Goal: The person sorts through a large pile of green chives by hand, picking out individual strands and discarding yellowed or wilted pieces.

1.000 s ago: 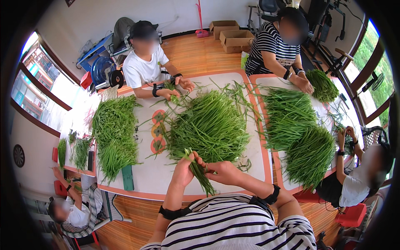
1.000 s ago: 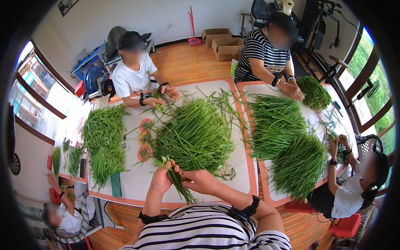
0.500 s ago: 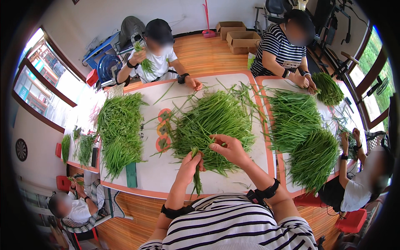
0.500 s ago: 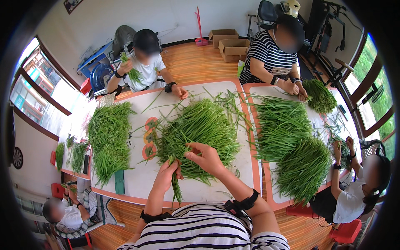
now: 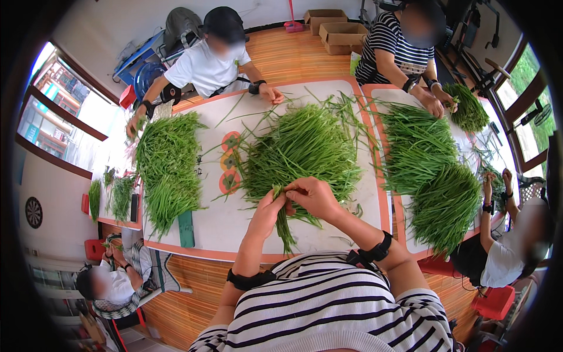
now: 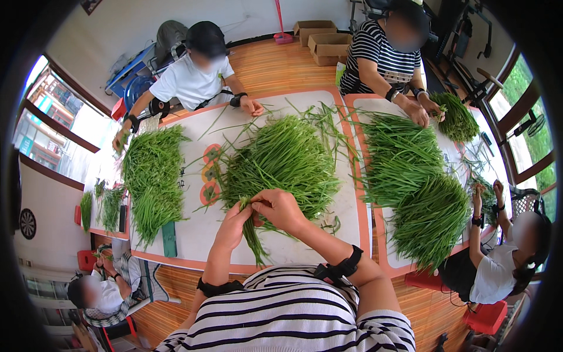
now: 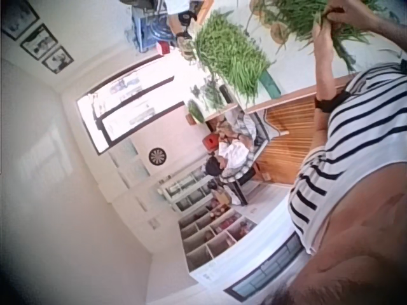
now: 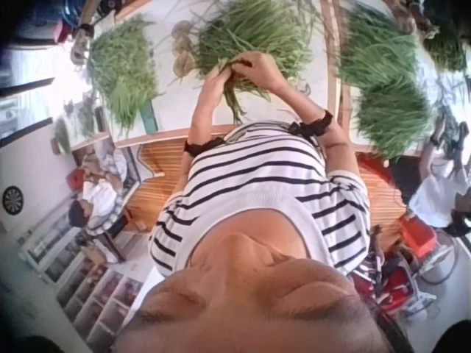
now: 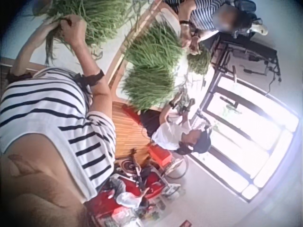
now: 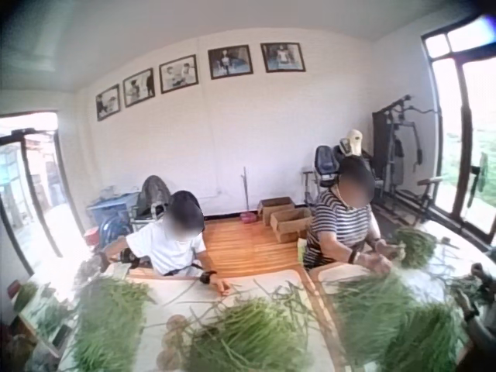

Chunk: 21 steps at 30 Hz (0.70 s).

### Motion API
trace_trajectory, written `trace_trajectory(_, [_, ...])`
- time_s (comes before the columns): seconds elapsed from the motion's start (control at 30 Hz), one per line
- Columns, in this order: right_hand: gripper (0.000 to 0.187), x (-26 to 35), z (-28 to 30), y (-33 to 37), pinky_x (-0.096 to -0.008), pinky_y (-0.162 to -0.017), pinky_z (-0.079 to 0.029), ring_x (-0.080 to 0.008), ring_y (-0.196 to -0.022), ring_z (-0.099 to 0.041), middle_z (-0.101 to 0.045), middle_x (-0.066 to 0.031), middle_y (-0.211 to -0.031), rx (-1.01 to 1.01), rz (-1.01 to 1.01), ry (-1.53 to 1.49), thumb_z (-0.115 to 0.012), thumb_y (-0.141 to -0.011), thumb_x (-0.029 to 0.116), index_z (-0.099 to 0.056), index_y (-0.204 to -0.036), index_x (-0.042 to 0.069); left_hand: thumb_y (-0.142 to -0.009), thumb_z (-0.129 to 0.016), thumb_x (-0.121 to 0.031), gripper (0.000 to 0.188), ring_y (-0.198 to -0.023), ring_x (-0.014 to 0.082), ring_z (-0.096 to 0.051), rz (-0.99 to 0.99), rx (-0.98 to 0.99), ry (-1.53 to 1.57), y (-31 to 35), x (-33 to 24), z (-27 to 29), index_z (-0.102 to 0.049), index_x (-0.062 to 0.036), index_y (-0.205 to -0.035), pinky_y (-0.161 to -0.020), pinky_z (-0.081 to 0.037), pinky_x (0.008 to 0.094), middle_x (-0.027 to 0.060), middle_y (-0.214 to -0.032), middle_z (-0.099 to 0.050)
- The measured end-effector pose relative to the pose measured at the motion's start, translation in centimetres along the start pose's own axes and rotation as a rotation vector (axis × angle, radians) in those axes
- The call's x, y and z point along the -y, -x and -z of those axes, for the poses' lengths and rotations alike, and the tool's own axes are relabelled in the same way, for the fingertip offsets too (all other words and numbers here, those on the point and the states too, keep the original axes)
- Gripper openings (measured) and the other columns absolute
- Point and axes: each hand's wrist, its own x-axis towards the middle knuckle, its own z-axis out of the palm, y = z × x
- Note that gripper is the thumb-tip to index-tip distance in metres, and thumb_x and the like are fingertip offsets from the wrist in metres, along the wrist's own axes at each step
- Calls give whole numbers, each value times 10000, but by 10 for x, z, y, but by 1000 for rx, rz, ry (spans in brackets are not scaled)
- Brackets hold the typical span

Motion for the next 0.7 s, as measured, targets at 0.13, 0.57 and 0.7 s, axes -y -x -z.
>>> trace_trajectory(0.13, [228, -10, 11, -1, -297, -582, -472, -204, -609, -601, -624, -104, -676, -87, 80, 213, -636, -764, 196, -635, -881, 0, -922, -439, -185, 224, -669, 120, -468, 116, 72, 41, 2, 2, 6, -512, -8, -1037, -670, -461, 299, 19, -730, -479])
trace_trajectory(0.57, [275, -158, 38, 14, -397, -629, -478, -310, -672, -604, -630, -135, -721, -53, -163, 717, -575, -724, 309, -651, -799, 56, -928, -433, -190, 232, -653, 102, -471, 79, 19, -43, 2, 14, 19, -519, -10, -1046, -667, -461, 287, 9, -712, -464])
trace_trajectory(0.7, [252, -119, 53, 9, -359, -594, -474, -270, -630, -603, -614, -123, -667, -180, -114, 458, -614, -730, 278, -638, -804, 38, -931, -426, -188, 219, -648, 105, -476, 70, -26, -61, 3, 14, 25, -520, -14, -1025, -667, -460, 284, 13, -714, -470])
